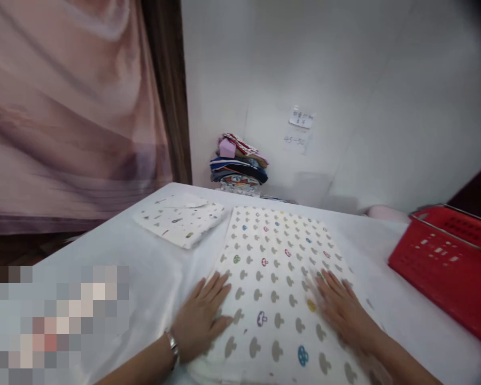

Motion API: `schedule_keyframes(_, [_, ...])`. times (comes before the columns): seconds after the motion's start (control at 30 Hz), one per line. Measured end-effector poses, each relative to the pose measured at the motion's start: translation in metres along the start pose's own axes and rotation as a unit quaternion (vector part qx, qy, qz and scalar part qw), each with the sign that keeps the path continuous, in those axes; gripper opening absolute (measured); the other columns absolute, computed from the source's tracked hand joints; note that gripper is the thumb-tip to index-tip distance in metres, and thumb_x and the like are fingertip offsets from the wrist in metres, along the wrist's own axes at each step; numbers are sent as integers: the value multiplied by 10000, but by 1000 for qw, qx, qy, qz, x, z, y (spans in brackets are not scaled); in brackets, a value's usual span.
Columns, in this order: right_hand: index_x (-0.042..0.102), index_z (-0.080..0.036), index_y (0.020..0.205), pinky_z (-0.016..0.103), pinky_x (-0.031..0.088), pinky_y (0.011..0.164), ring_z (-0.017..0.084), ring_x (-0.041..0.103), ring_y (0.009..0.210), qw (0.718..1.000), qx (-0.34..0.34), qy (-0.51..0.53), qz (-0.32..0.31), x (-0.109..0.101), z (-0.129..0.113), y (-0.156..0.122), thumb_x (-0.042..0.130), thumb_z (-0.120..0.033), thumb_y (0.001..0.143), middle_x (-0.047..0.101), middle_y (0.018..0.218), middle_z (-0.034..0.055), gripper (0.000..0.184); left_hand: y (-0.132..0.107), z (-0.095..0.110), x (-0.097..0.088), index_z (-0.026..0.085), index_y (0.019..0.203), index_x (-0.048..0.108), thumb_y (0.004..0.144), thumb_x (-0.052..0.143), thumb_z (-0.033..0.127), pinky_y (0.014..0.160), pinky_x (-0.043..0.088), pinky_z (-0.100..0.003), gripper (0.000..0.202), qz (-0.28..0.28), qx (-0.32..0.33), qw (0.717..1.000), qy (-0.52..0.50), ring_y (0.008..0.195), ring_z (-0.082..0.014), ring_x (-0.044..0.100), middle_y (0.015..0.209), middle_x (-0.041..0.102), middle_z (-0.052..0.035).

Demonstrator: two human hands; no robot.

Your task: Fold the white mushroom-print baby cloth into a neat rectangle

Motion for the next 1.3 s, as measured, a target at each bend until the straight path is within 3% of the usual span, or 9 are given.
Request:
schedule_keyframes(0.13, [97,-281,1439,466,97,1093,237,73,1364,996,46,11,-73,-6,-3,64,177,-548,887,84,1495,-7,618,1,-7,7,264,1332,410,850,394,511,1025,317,-461,542,39,20,999,23,1251,-273,391,1380,399,-43])
schedule_keyframes(0.23, [167,-162,1435,424,41,1098,220,27,1369,987,120,12,-108,6,19,100,174,-555,883,68,1496,53,678,1,-10,14,286,1362,352,841,411,516,1008,334,-478,573,44,30,998,42,1245,-277,399,1382,394,-35])
schedule_keyframes(0.3, [205,-147,1425,416,40,1096,224,23,1370,977,167,24,-128,18,38,114,180,-582,870,71,1496,62,706,0,-13,17,310,1384,292,834,419,521,1009,333,-475,603,41,29,998,46,1250,-273,393,1394,376,-21])
schedule_keyframes(0.5, [186,-211,1426,415,25,1083,219,-14,1369,976,165,71,-120,41,87,127,89,-641,851,60,1504,33,725,-1,-24,32,359,1412,132,825,432,521,1017,338,-447,679,58,42,996,54,1246,-256,400,1418,331,18])
schedule_keyframes(0.73, [155,-176,1428,450,11,1068,245,-42,1361,966,245,11,-81,60,155,129,132,-595,876,19,1507,54,694,-2,-28,40,326,1415,156,843,433,484,1063,265,-464,655,-8,25,998,59,1314,-251,281,1455,248,-5])
schedule_keyframes(0.87, [202,-197,1419,476,82,1061,253,24,1362,962,262,4,-75,70,171,127,152,-577,878,59,1505,50,663,0,-22,35,307,1410,199,856,415,479,1078,223,-458,619,-22,10,999,35,1325,-245,257,1452,262,-24])
schedule_keyframes(1.03, [280,-191,1395,533,113,1053,283,89,1358,970,234,-18,-56,57,142,121,155,-582,865,169,1485,68,670,2,-17,35,272,1403,242,857,392,509,1084,180,-466,614,-40,-11,999,12,1346,-247,196,1466,228,-49])
schedule_keyframes(1.2, [278,-236,1401,475,107,1091,243,71,1366,995,73,-4,-69,66,72,97,184,-619,851,173,1486,25,677,3,-12,32,249,1403,246,856,374,532,1081,158,-476,628,-54,-27,998,-15,1355,-252,160,1476,204,-62])
schedule_keyframes(1.3, [248,-237,1411,475,117,1093,226,79,1366,996,35,6,-86,72,49,84,165,-617,860,135,1492,12,674,4,-9,31,246,1403,243,839,375,569,1083,128,-486,663,-67,-39,996,-33,1355,-255,157,1476,210,-64])
Point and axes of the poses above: each hand's wrist, its own y-axis towards the middle knuckle, its own x-axis out of the palm, z = x × y, the point moved 3 cm from there along y, towards the middle knuckle
